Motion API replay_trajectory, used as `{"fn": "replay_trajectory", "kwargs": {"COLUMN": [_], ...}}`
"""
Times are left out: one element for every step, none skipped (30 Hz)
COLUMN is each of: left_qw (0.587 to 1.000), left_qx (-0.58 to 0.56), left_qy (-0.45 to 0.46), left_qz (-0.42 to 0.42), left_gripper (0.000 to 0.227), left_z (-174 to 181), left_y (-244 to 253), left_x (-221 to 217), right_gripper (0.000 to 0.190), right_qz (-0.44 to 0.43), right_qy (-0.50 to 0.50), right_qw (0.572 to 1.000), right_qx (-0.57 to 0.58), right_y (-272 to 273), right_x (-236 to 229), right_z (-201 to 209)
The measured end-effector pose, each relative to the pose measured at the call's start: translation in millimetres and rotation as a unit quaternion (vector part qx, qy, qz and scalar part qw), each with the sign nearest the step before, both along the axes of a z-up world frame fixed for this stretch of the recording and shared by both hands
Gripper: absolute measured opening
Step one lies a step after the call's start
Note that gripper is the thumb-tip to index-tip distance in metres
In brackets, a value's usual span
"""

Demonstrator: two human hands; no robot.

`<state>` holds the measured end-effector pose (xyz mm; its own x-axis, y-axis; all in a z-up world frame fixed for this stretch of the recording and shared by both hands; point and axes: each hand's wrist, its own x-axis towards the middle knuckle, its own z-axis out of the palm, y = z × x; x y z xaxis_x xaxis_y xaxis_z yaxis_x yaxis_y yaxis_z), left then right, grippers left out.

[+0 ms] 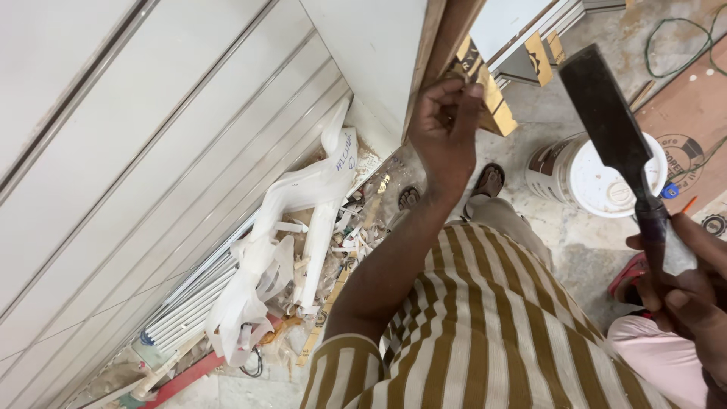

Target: The person uses a metal scraper to remove excess material or adhesive from the edges and corners of a white cabinet. They work systematically along the seams and joints, occasionally wiping the surface with their hand to check the finish.

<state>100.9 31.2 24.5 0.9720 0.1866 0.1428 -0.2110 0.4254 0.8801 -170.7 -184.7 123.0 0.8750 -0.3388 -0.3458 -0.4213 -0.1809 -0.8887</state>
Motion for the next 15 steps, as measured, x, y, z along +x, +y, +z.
{"fn": "replay_trajectory", "kwargs": {"left_qw": [1.0, 1.0, 1.0, 1.0, 1.0, 0.999, 0.999, 0.999, 0.999, 0.999, 1.0, 1.0, 1.0, 1.0, 0.999], "left_qx": [-0.002, -0.004, -0.005, -0.004, -0.002, -0.001, 0.003, 0.006, 0.011, 0.01, 0.01, 0.009, 0.014, 0.019, 0.024], "left_qy": [-0.002, -0.004, -0.004, 0.002, 0.009, 0.016, 0.013, 0.01, 0.005, 0.009, 0.012, 0.015, 0.009, 0.002, -0.007], "left_qz": [-0.001, -0.001, 0.0, -0.012, -0.024, -0.035, -0.036, -0.037, -0.037, -0.031, -0.026, -0.021, -0.022, -0.024, -0.027], "left_gripper": [0.014, 0.013, 0.013, 0.014, 0.015, 0.017, 0.018, 0.019, 0.02, 0.02, 0.02, 0.02, 0.02, 0.02, 0.02], "left_z": [-0.3, -1.7, -3.5, -5.7, -7.9, -9.7, -10.7, -11.1, -11.1, -10.9, -10.8, -11.2, -12.4, -14.0, -15.2], "left_y": [-1.2, -1.7, -1.5, -1.3, -0.8, -0.3, -0.5, -1.0, -1.0, -1.6, -2.6, -2.9, -2.3, -1.5, -0.7], "left_x": [0.4, 0.8, -0.3, -0.2, 0.7, 1.4, 1.0, 0.4, 0.6, 0.5, 0.8, 1.4, 2.3, 3.6, 6.3], "right_gripper": [0.063, 0.061, 0.059, 0.062, 0.065, 0.069, 0.072, 0.075, 0.074, 0.073, 0.072, 0.073, 0.073, 0.073, 0.073], "right_qz": [0.0, 0.006, 0.013, 0.026, 0.039, 0.053, 0.069, 0.085, 0.079, 0.074, 0.068, 0.076, 0.083, 0.089, 0.091], "right_qy": [0.035, 0.039, 0.046, 0.022, -0.001, -0.024, -0.046, -0.068, -0.074, -0.081, -0.089, -0.085, -0.08, -0.076, -0.081], "right_qw": [0.999, 0.999, 0.999, 0.999, 0.999, 0.997, 0.995, 0.993, 0.992, 0.991, 0.99, 0.99, 0.99, 0.99, 0.988], "right_qx": [0.009, 0.016, 0.023, 0.029, 0.035, 0.041, 0.047, 0.053, 0.064, 0.075, 0.086, 0.086, 0.085, 0.085, 0.098], "right_y": [-4.7, -6.4, -8.1, -7.8, -6.6, -4.0, -1.3, 2.6, 7.0, 11.0, 13.6, 14.0, 13.6, 12.7, 12.4], "right_x": [3.4, 4.3, 5.1, 6.9, 10.0, 13.5, 16.9, 18.9, 20.5, 21.5, 22.8, 24.7, 26.0, 26.4, 27.1], "right_z": [0.3, 0.0, 1.0, 1.4, 1.7, 2.4, 4.4, 7.0, 9.1, 10.8, 12.0, 12.8, 13.0, 13.2, 12.0]}}
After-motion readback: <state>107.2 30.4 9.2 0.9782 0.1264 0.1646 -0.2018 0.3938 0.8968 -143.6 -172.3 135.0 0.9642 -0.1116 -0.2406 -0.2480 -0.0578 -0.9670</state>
